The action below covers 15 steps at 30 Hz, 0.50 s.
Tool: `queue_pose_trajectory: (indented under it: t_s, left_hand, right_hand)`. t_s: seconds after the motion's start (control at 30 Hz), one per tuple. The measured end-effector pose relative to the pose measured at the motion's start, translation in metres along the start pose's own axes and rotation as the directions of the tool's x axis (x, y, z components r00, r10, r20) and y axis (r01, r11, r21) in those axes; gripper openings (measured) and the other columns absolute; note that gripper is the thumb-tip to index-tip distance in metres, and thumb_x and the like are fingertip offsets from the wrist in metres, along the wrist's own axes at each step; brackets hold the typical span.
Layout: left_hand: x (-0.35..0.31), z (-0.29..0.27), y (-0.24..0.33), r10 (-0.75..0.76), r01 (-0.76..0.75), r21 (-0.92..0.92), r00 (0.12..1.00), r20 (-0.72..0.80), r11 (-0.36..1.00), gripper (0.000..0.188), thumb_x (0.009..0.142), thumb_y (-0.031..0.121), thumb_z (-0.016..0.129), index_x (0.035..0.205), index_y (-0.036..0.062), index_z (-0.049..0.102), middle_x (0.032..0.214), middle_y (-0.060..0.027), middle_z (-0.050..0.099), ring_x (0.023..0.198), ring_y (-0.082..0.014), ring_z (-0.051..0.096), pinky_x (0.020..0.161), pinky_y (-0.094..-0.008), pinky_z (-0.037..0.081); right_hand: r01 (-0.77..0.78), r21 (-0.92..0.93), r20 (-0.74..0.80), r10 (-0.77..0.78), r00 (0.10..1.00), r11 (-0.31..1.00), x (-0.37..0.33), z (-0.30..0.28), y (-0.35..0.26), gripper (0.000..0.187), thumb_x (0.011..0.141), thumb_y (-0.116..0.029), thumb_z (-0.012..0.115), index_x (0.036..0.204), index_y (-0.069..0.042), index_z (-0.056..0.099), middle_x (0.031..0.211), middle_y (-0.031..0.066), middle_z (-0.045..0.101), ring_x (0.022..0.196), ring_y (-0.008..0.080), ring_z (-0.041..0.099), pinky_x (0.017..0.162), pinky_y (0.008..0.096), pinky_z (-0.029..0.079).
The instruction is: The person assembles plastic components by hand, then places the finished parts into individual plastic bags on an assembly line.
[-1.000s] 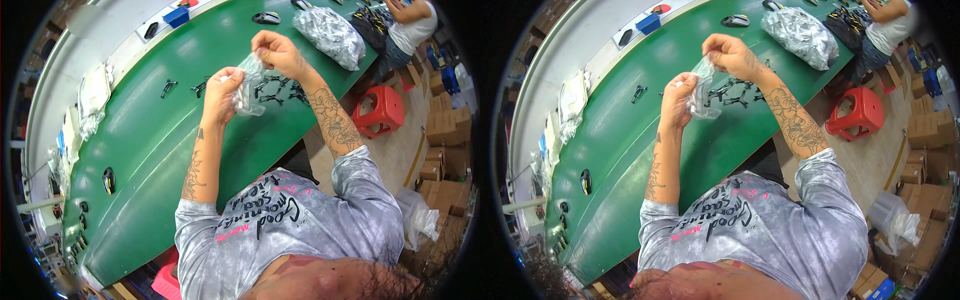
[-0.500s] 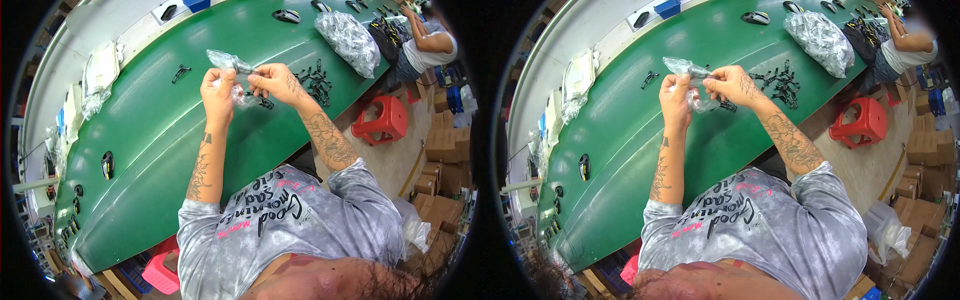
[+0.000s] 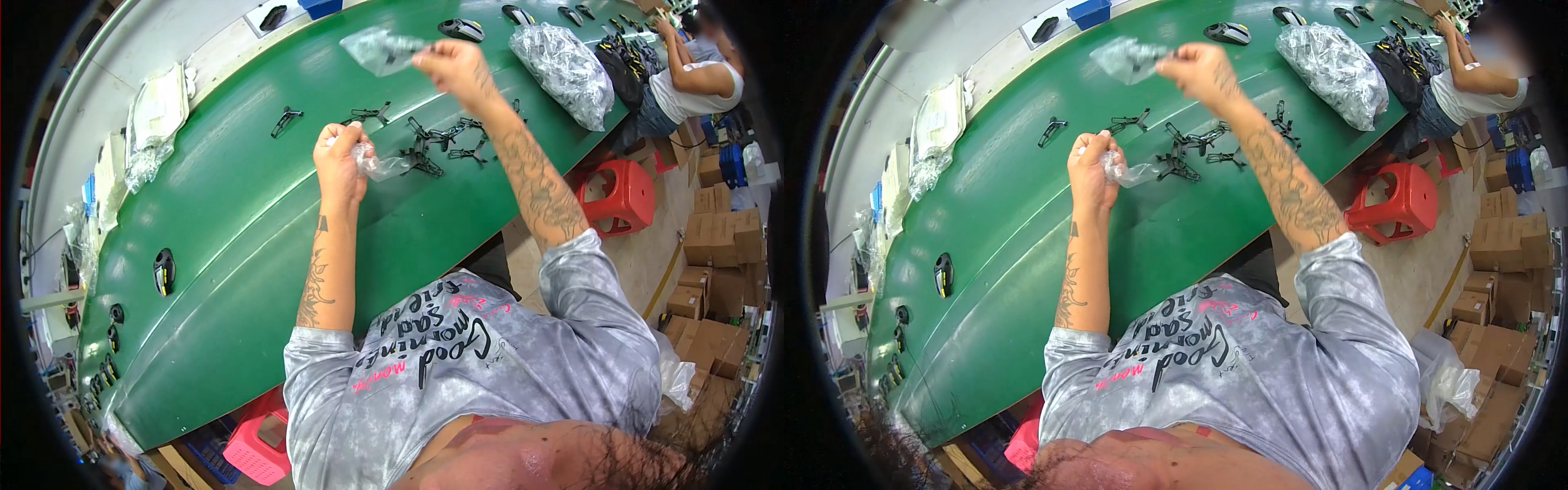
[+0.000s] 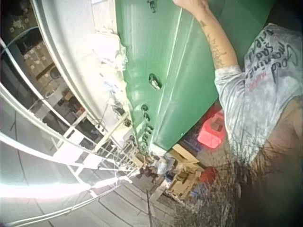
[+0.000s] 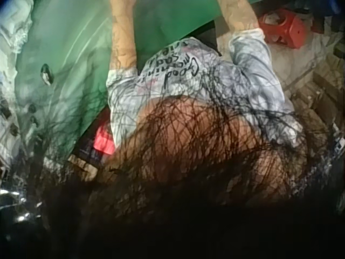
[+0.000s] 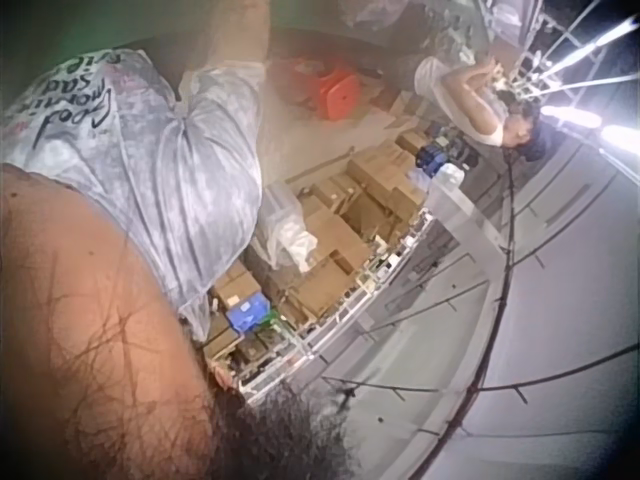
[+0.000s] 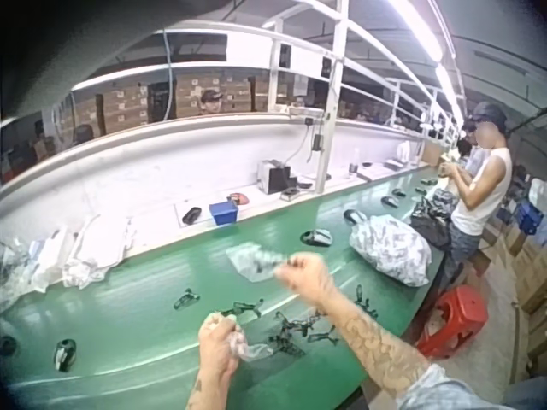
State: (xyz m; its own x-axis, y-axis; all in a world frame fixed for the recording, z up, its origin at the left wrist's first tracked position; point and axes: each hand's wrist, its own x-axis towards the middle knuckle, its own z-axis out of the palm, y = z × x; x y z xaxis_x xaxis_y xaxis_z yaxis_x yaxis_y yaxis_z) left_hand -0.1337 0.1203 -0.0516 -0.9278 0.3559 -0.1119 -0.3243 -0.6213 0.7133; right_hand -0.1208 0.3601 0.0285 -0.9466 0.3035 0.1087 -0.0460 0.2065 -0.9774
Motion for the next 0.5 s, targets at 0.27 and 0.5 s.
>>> queue_pose_trajectory:
  t_s: [0.27, 0.5]
  left_hand:
    - [-0.004, -0.044, 0.016, 0.059, -0.056, 0.041, 0.994, -0.089, 0.998, 0.02, 0.093, 0.007, 0.07, 0.086, 0.0102, 0.052, 0.071, -0.004, 0.054, 0.055, -0.0141, 0.052, 0.045, -0.0287, 0.04]
    - [0.021, -0.079, 0.046, 0.228, -0.092, 0.509, 0.95, -0.213, 0.856, 0.028, 0.089, 0.001, 0.072, 0.11, 0.0086, 0.054, 0.072, -0.0018, 0.055, 0.054, -0.0117, 0.052, 0.045, -0.0256, 0.038]
  right_hand:
    - [-0.004, -0.495, -0.2, -0.11, 0.974, 0.869, 0.116, -0.016, 0.026, 0.033, 0.073, -0.036, 0.075, 0.091, -0.008, 0.08, 0.096, 0.0172, 0.077, 0.091, 0.0308, 0.074, 0.085, 0.0359, 0.058]
    - [-0.057, -0.442, -0.338, -0.107, 0.935, 0.895, 0.117, -0.018, 0.037, 0.032, 0.081, -0.032, 0.069, 0.095, -0.005, 0.077, 0.097, 0.0219, 0.075, 0.095, 0.0357, 0.073, 0.09, 0.0411, 0.056]
